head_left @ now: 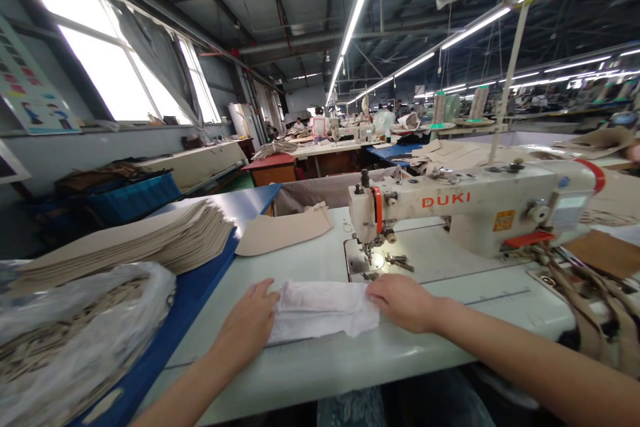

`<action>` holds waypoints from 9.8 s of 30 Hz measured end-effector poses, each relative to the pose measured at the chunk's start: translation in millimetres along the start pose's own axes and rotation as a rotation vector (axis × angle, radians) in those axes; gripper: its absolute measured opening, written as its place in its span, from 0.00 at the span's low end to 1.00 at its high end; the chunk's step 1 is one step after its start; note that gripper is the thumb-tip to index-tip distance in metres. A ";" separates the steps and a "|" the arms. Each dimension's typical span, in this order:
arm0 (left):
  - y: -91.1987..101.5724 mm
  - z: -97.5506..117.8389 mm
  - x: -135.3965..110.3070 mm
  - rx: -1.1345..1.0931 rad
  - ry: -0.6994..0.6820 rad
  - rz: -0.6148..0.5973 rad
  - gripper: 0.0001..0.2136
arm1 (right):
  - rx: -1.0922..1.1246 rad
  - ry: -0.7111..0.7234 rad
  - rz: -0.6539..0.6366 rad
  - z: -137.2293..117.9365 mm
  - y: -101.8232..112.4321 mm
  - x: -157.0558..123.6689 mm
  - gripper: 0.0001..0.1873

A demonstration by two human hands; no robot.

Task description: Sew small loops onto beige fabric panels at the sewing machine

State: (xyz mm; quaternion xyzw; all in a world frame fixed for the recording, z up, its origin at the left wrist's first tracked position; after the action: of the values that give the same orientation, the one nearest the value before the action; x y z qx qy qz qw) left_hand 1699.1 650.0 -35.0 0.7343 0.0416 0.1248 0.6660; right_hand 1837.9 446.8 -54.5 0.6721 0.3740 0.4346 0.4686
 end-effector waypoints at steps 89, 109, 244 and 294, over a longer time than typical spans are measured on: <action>20.6 8.4 17.3 0.159 -0.630 0.433 0.11 | 0.227 -0.016 0.178 -33.8 -24.8 38.4 0.16; 23.5 -22.3 88.1 -0.379 -0.015 0.111 0.09 | 0.294 -0.338 0.156 -2.0 -21.5 66.6 0.07; 63.8 -25.4 90.3 -0.808 0.082 0.382 0.14 | 0.657 -0.331 0.410 2.1 32.7 68.2 0.15; 12.5 19.9 31.6 -1.486 0.378 0.582 0.12 | 1.653 -0.395 -0.048 -93.7 -18.5 81.4 0.06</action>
State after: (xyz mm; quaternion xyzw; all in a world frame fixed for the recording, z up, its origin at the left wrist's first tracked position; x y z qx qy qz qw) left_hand 1733.1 636.6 -20.2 0.0493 -0.1325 0.4091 0.9015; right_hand 1776.4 554.6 -36.1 0.8538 0.4967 -0.1136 -0.1070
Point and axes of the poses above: each hand's wrist, its own x-axis towards the middle knuckle, its own y-axis out of the back of the hand, z = x × y, the point moved 7 cm from there along x, towards the middle knuckle, and after that the axes turned 9 degrees about -y, right-handed, at the moved point
